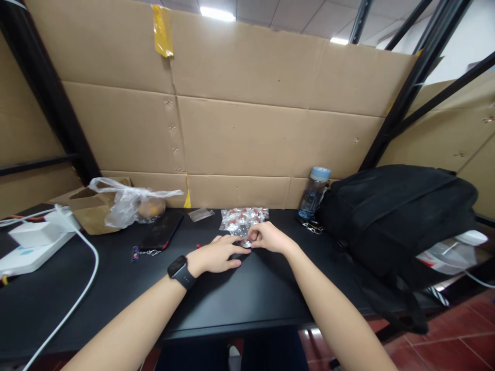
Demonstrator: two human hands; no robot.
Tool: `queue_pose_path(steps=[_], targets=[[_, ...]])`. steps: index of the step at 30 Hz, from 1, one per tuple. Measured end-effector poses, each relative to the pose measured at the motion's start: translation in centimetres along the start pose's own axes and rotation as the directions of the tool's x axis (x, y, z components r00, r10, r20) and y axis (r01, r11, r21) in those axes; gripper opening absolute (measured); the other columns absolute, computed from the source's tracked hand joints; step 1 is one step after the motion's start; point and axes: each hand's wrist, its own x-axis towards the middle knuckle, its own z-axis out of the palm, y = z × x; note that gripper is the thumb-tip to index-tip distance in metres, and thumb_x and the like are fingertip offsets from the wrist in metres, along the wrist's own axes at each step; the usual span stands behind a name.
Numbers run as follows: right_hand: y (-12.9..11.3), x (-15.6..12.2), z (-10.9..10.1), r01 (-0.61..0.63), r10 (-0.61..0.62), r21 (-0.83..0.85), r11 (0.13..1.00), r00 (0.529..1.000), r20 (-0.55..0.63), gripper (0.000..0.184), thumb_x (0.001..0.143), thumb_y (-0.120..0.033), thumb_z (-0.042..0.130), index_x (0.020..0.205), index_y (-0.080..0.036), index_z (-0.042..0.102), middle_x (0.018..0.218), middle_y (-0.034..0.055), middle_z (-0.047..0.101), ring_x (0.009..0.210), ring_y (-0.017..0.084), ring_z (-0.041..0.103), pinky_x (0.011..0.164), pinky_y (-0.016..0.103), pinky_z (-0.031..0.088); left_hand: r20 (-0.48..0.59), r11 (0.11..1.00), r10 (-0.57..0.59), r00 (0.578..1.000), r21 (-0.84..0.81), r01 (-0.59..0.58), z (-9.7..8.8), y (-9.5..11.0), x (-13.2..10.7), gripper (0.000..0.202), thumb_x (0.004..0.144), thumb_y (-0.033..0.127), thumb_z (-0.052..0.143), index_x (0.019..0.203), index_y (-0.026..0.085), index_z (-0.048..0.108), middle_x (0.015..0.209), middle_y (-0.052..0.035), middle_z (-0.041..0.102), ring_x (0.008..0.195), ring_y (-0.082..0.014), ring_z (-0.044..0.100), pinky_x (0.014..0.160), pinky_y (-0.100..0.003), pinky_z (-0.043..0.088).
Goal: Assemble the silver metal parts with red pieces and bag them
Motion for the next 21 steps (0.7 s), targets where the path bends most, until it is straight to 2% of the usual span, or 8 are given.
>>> queue_pose_path(steps=[5, 12, 16, 19, 21], targets=[[-0.3, 0.4, 1.1, 0.047, -0.049, -0.031, 0.998, 0.996, -0.073, 0.019, 0.075, -0.012, 0.075, 0.091, -0.017, 0.069, 0.076, -0.001, 0.066, 0.063, 0.011, 0.059, 0.059, 0.02, 0.041, -0.012, 1.0, 0.002, 1.0, 0.004, -0.002, -0.2, 0.3, -0.1, 0.047, 0.091, 0.04, 0.058, 0.138, 0.043, 0.053, 0.16, -0.0048, 0.029, 0.141, -0.0348, 0.037, 0.111, -0.054, 0.033], [-0.6, 0.9, 1.9, 0.095, -0.118, -0.138, 0.986, 0.978, -0.173, 0.028, 0.07, 0.0, 0.07, 0.09, -0.018, 0.063, 0.084, -0.0012, 0.062, 0.067, 0.01, 0.056, 0.063, 0.02, 0.04, 0.024, 1.0, -0.012, 1.0, -0.006, 0.013, -0.4, 0.3, -0.2, 0.052, 0.091, 0.038, 0.058, 0.142, 0.042, 0.049, 0.162, -0.0047, 0.025, 0.144, -0.0345, 0.032, 0.112, -0.054, 0.031], [-1.4, 0.9, 2.2, 0.008, -0.077, -0.288, 0.958, 0.97, -0.229, 0.03, 0.072, -0.018, 0.08, 0.094, -0.021, 0.061, 0.092, 0.0002, 0.063, 0.078, 0.014, 0.058, 0.064, 0.022, 0.039, 0.055, 1.0, -0.004, 0.998, -0.012, 0.005, -0.7, 0.3, -0.2, 0.053, 0.09, 0.036, 0.058, 0.142, 0.043, 0.048, 0.162, -0.0037, 0.025, 0.147, -0.0342, 0.026, 0.113, -0.057, 0.028], [-1.9, 0.8, 2.1, -0.066, -0.043, -0.399, 0.915, 0.965, -0.259, 0.036, 0.071, -0.037, 0.084, 0.095, -0.023, 0.061, 0.098, 0.0018, 0.063, 0.088, 0.019, 0.059, 0.065, 0.024, 0.037, 0.064, 1.0, 0.001, 0.998, -0.015, 0.0, -1.1, 0.5, -0.3, 0.052, 0.089, 0.033, 0.06, 0.139, 0.044, 0.051, 0.164, -0.0026, 0.021, 0.147, -0.0334, 0.028, 0.113, -0.058, 0.027], [-2.1, 0.7, 1.8, -0.089, -0.019, -0.42, 0.903, 0.969, -0.247, 0.04, 0.07, -0.042, 0.084, 0.098, -0.024, 0.06, 0.1, 0.0024, 0.063, 0.089, 0.019, 0.059, 0.064, 0.025, 0.036, 0.05, 1.0, -0.009, 0.999, -0.007, 0.01, -1.3, 0.6, -0.5, 0.05, 0.089, 0.031, 0.06, 0.136, 0.046, 0.054, 0.163, -0.0013, 0.023, 0.146, -0.033, 0.028, 0.113, -0.058, 0.026]])
